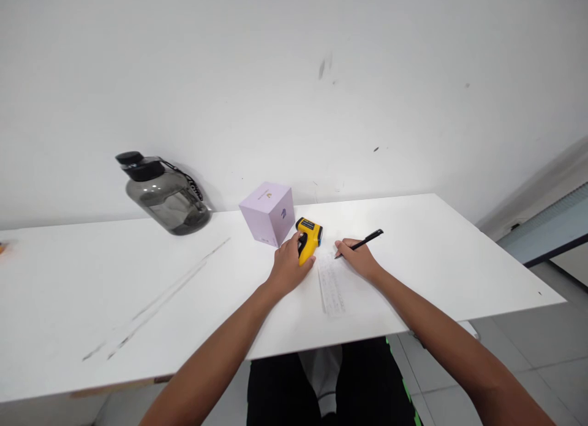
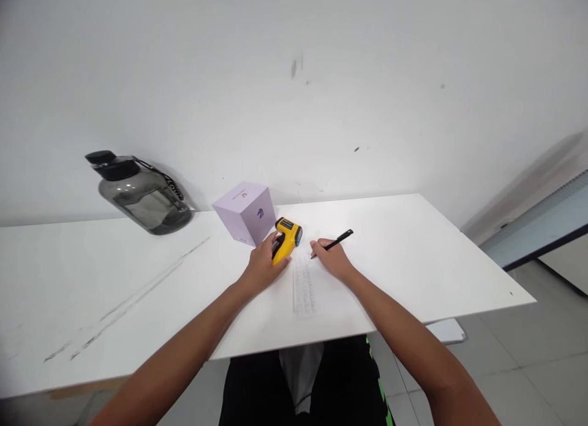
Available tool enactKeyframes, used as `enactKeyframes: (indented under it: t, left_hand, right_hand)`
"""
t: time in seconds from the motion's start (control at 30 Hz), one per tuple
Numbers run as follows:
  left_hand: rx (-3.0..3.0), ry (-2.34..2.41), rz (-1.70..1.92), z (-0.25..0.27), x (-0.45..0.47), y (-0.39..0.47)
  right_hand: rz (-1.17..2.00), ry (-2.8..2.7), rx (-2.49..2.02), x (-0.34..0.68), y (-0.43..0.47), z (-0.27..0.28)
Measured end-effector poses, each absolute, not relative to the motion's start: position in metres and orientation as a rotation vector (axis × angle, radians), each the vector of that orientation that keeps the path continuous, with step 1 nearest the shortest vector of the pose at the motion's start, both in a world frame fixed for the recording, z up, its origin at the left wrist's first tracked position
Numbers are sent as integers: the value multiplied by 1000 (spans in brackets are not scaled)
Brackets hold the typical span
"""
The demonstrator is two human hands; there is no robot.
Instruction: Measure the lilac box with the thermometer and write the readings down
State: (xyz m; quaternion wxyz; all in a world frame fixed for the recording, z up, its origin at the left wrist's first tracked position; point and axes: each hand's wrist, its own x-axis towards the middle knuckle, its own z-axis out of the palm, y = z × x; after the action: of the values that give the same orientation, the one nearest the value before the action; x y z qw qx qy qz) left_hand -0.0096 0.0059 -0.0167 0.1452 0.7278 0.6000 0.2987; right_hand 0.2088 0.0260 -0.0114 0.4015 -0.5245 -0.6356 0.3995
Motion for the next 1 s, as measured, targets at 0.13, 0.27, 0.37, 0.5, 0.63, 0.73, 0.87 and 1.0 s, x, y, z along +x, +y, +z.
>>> enactKeyframes:
  t: [0.13, 0.27, 0.37, 0.5, 0.63, 0.73, 0.87, 1.0]
  left_hand:
    - [2100, 1742, 851, -15, -9, 6]
    - [2117, 1744, 810, -11, -8, 4]
    - [2112, 1752, 785, -9, -7, 4]
    - [2122, 1763, 800, -8, -7, 4]
    - [2109, 1759, 767, -8, -7, 4]
    - [2080, 1756, 750, -7, -7, 4]
    - [2065, 1755, 731, -5, -6, 4]
    - [2058, 1749, 718, -4, -6, 3]
  right_hand:
    - [1015, -1619, -1322, 209, 25, -10]
    - [1026, -1607, -1330, 208, 24, -9]
    - [1035, -1601, -1329, 208, 24, -9]
    - [1034, -1606, -1335, 208, 24, -10]
    - [1025, -1611, -1345, 208, 24, -9]
    - [1022, -1615, -1349, 208, 23, -7]
    - [1016, -1621, -1349, 208, 23, -7]
    - [1003, -1623, -1353, 208, 23, -9]
